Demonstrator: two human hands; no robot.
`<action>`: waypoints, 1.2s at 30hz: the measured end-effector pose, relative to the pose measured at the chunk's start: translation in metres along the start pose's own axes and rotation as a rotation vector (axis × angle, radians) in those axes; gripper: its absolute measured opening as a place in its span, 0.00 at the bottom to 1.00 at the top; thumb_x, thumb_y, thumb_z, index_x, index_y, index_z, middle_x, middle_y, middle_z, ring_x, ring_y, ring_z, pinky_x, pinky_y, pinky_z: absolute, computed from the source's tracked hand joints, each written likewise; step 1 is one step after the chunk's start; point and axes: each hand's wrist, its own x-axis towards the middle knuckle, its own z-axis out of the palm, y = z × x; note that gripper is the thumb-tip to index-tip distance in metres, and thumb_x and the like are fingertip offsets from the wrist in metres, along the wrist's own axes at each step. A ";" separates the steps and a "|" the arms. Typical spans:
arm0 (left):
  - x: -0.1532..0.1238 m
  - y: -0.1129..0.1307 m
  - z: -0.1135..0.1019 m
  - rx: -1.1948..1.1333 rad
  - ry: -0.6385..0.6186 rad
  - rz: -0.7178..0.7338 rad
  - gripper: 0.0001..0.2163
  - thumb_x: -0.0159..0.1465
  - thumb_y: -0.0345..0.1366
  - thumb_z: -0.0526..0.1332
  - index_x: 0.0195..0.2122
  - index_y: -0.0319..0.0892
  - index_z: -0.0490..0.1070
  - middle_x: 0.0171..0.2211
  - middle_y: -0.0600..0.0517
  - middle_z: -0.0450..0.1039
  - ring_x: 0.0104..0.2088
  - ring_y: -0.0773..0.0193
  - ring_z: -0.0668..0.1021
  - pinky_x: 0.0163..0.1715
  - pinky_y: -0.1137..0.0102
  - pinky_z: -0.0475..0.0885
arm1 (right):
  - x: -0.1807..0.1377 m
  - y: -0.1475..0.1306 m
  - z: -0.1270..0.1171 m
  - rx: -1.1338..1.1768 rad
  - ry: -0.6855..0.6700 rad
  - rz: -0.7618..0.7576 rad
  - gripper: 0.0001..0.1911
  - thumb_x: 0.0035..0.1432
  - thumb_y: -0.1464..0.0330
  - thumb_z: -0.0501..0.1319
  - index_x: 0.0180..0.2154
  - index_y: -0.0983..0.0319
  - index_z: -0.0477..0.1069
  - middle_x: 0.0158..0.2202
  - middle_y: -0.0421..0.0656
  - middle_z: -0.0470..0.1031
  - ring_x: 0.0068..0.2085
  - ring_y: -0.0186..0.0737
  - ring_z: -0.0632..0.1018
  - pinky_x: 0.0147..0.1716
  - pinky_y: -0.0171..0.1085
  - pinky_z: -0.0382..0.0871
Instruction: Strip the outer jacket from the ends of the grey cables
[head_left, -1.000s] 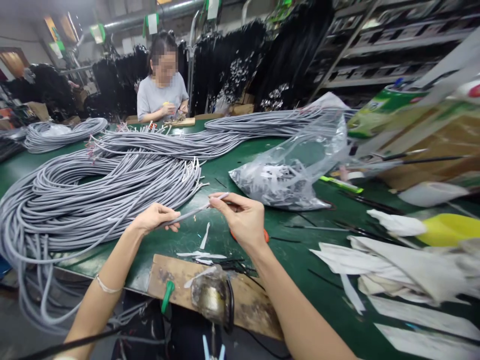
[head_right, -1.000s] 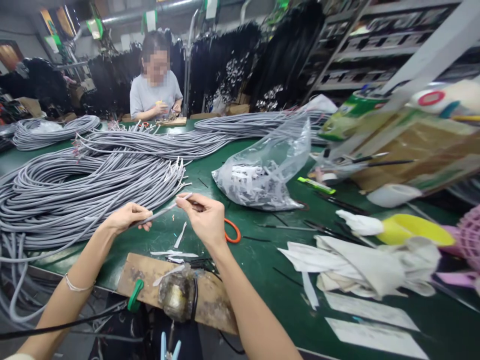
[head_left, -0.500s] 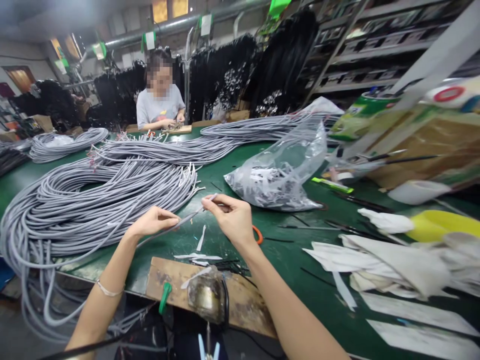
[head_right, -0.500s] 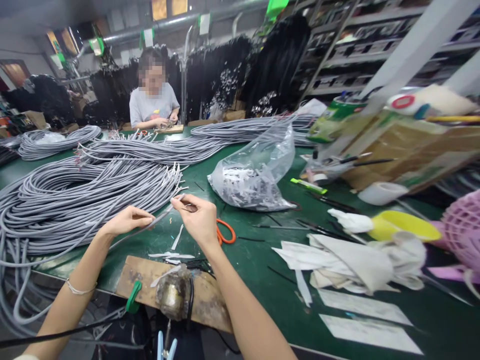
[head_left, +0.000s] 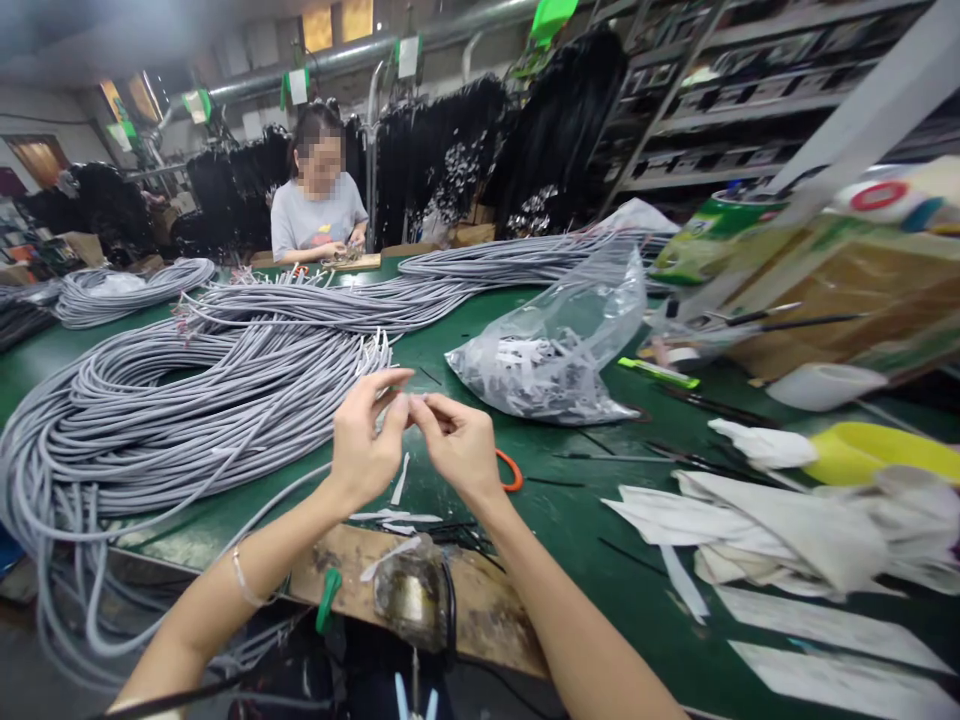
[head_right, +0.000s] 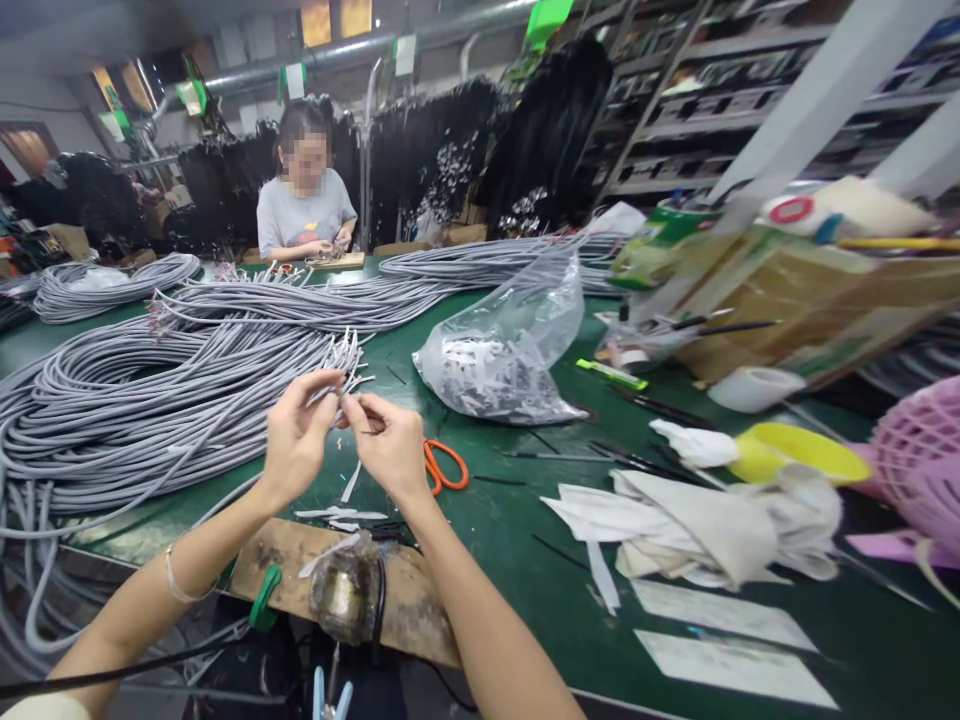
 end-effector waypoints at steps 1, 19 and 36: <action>0.005 -0.004 0.007 0.038 -0.001 -0.028 0.11 0.62 0.34 0.53 0.43 0.38 0.68 0.45 0.44 0.71 0.45 0.61 0.73 0.46 0.67 0.69 | -0.001 0.000 0.000 -0.019 0.006 -0.019 0.16 0.53 0.60 0.55 0.21 0.63 0.70 0.18 0.41 0.73 0.19 0.34 0.72 0.19 0.31 0.64; 0.001 -0.020 0.022 -0.041 0.121 -0.009 0.09 0.61 0.39 0.53 0.35 0.39 0.68 0.37 0.47 0.71 0.39 0.63 0.74 0.41 0.69 0.69 | -0.006 -0.004 0.002 -0.072 0.173 0.010 0.13 0.50 0.61 0.57 0.23 0.63 0.71 0.17 0.40 0.70 0.18 0.32 0.68 0.19 0.31 0.62; 0.012 -0.033 -0.015 -0.453 -0.597 -0.617 0.24 0.49 0.58 0.60 0.29 0.39 0.62 0.15 0.63 0.48 0.14 0.78 0.51 0.13 0.80 0.43 | 0.007 -0.002 -0.014 0.223 0.048 0.163 0.13 0.46 0.60 0.62 0.27 0.64 0.75 0.27 0.43 0.75 0.22 0.32 0.71 0.18 0.31 0.64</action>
